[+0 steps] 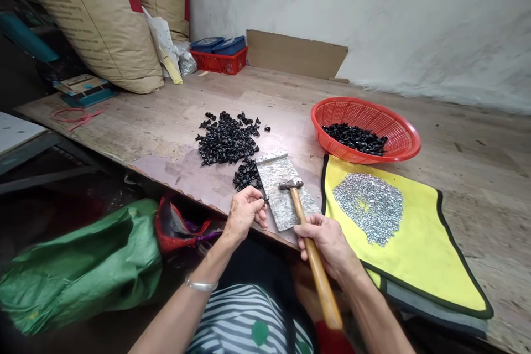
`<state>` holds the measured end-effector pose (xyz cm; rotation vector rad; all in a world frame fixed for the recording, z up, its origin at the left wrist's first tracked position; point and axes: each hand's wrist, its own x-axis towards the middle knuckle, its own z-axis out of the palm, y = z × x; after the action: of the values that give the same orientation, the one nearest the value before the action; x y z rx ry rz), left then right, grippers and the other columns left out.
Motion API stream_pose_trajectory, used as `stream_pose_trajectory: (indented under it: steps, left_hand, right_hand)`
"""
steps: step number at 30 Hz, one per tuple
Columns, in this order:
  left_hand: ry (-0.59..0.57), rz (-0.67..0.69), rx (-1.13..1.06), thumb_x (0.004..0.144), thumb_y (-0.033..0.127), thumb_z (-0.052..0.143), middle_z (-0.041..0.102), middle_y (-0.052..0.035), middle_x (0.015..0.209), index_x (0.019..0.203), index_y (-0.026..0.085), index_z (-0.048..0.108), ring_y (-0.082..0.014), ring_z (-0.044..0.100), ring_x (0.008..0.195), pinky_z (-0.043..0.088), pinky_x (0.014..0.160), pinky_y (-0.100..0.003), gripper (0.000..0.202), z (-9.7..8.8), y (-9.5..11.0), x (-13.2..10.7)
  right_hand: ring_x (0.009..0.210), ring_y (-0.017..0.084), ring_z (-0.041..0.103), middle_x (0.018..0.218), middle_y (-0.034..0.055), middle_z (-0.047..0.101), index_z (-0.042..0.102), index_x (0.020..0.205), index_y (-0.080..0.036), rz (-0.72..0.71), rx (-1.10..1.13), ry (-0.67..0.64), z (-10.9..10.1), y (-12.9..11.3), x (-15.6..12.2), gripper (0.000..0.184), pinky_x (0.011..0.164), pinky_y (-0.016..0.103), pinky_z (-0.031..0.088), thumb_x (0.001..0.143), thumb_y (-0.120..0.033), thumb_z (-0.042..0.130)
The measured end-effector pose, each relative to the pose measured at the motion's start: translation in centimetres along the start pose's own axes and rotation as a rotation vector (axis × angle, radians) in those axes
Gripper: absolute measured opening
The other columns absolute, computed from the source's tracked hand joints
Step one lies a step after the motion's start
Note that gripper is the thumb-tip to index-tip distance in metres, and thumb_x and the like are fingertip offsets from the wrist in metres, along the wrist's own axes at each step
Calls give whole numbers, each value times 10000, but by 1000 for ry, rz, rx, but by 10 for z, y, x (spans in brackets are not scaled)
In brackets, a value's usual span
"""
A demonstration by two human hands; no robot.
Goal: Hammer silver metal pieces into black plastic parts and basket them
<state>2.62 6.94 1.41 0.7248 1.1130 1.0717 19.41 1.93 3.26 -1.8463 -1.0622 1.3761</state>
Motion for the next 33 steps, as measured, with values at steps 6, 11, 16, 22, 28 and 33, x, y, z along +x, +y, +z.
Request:
stream_pose_trajectory:
  steps: [6, 11, 16, 22, 28, 33]
  left_hand:
    - [24, -40, 41, 594, 121, 533, 507, 55, 474, 648, 164, 451, -82, 477, 305, 413, 277, -185, 107, 6, -2, 6]
    - [77, -43, 32, 608, 112, 534, 516, 53, 471, 635, 164, 441, -82, 483, 302, 422, 291, -187, 111, 6, -5, 7]
    - [81, -60, 38, 607, 87, 503, 516, 49, 446, 614, 161, 436, -89, 472, 277, 421, 274, -200, 100, 6, -5, 7]
    - [76, -65, 14, 610, 82, 512, 523, 42, 437, 593, 161, 435, -94, 472, 275, 421, 269, -206, 112, 6, -6, 9]
    - [88, -79, 0, 595, 75, 527, 501, 55, 405, 573, 167, 431, -95, 473, 276, 421, 272, -196, 135, 6, -6, 9]
    - [86, -83, -11, 589, 85, 548, 488, 60, 386, 559, 171, 419, -107, 488, 276, 430, 281, -201, 158, 6, -5, 10]
  right_hand:
    - [383, 31, 319, 573, -33, 492, 532, 770, -161, 235, 492, -176, 0, -10, -13, 271, 331, 153, 237, 661, -368, 668]
    - [369, 66, 335, 500, -57, 433, 477, 679, -204, -65, 47, 39, 6, -10, -25, 295, 333, 200, 264, 722, -477, 581]
    - [461, 145, 511, 551, 4, 562, 562, 804, -206, -451, -518, 332, 14, 7, -24, 287, 472, 258, 392, 806, -462, 433]
    - [480, 159, 569, 627, 45, 639, 602, 905, -175, -679, -767, 489, 19, 4, -30, 352, 481, 256, 405, 886, -420, 349]
    - [456, 141, 566, 666, 61, 669, 634, 975, -136, -859, -994, 650, 30, -2, -38, 308, 452, 242, 372, 901, -283, 373]
    - [437, 151, 569, 697, 71, 694, 650, 984, -116, -845, -1180, 672, 32, 4, -34, 321, 426, 256, 337, 898, -255, 374]
